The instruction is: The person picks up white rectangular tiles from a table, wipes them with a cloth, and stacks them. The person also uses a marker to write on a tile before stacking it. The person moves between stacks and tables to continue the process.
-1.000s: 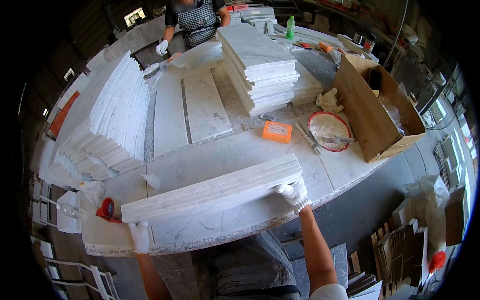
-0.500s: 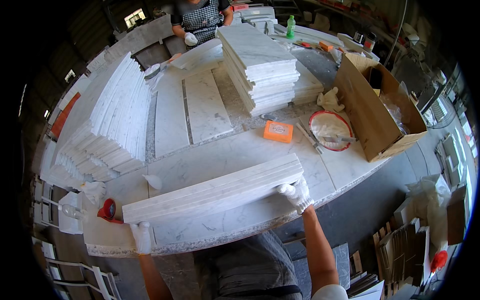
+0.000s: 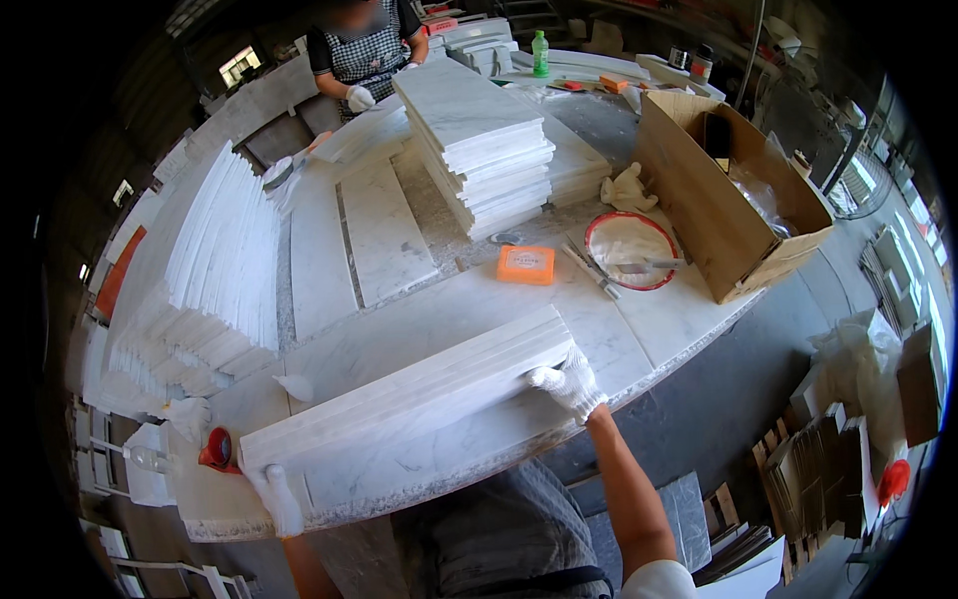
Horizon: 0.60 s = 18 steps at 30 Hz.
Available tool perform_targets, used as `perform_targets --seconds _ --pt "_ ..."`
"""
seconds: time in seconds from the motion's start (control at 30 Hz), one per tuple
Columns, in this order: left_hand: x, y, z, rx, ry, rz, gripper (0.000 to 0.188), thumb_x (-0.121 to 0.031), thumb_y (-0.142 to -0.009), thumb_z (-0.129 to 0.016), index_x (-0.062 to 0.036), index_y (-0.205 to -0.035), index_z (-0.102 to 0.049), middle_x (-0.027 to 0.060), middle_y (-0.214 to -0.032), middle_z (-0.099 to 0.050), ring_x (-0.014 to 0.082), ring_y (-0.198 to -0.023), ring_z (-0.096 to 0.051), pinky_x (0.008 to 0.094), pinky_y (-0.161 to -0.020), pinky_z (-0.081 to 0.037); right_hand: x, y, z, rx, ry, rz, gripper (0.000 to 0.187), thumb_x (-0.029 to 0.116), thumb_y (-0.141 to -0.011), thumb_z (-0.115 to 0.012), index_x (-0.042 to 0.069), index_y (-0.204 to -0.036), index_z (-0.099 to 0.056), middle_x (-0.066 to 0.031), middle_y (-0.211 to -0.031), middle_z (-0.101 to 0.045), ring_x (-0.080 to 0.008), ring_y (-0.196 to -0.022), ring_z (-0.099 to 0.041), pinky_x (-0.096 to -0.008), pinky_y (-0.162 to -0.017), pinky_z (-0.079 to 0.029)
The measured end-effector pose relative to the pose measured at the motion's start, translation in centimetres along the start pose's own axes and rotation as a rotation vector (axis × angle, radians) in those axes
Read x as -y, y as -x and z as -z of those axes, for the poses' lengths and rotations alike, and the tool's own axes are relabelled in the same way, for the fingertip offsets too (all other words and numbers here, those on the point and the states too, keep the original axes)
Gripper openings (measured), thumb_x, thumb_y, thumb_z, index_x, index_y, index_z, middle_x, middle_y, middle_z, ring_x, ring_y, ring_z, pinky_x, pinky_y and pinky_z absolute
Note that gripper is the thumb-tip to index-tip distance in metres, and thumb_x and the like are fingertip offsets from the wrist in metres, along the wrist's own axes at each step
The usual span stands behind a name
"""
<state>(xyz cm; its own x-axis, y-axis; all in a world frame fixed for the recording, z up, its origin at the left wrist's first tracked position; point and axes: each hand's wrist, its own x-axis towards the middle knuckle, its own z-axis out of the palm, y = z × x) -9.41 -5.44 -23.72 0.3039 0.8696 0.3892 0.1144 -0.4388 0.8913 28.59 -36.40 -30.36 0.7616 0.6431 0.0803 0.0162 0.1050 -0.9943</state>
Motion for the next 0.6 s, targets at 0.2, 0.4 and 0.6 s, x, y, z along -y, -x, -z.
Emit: perform_targets --seconds 0.2,0.4,0.6 --pt "-11.9 0.4 -5.1 0.099 -0.459 -0.354 0.078 -0.022 -0.073 -0.075 -0.0032 -0.139 -0.039 0.0178 -0.141 -0.043 0.0334 -0.133 -0.037 0.0456 -0.114 -0.025 -0.3 -0.3 -0.7 -0.019 -0.006 0.019 0.090 0.032 -0.070 -0.085 -0.004 -0.139 -0.040 -0.0114 -0.127 -0.058 -0.0177 -0.118 -0.052 -0.0325 -0.101 -0.041" --pt "-17.0 -2.2 -15.6 0.755 -0.886 -0.658 0.090 -0.045 -0.058 -0.086 -0.0045 -0.129 -0.049 0.0203 -0.117 -0.057 0.0383 -0.110 -0.053 0.0465 -0.094 -0.043 2.9 0.5 1.2 0.037 0.537 0.066 0.087 0.047 -0.074 -0.078 0.003 -0.140 -0.042 -0.0168 -0.132 -0.055 -0.0317 -0.126 -0.049 -0.0406 -0.107 -0.036" --pt "-15.0 -2.4 -15.0 0.811 -0.908 -0.581 0.074 -0.057 -0.061 -0.081 -0.0049 -0.107 -0.056 0.0144 -0.090 -0.061 0.0344 -0.083 -0.057 0.0448 -0.077 -0.043 4.5 1.9 8.0 -0.105 1.226 0.306 0.060 0.044 -0.081 -0.068 0.009 -0.128 -0.055 -0.0120 -0.133 -0.054 -0.0332 -0.127 -0.046 -0.0486 -0.109 -0.032"
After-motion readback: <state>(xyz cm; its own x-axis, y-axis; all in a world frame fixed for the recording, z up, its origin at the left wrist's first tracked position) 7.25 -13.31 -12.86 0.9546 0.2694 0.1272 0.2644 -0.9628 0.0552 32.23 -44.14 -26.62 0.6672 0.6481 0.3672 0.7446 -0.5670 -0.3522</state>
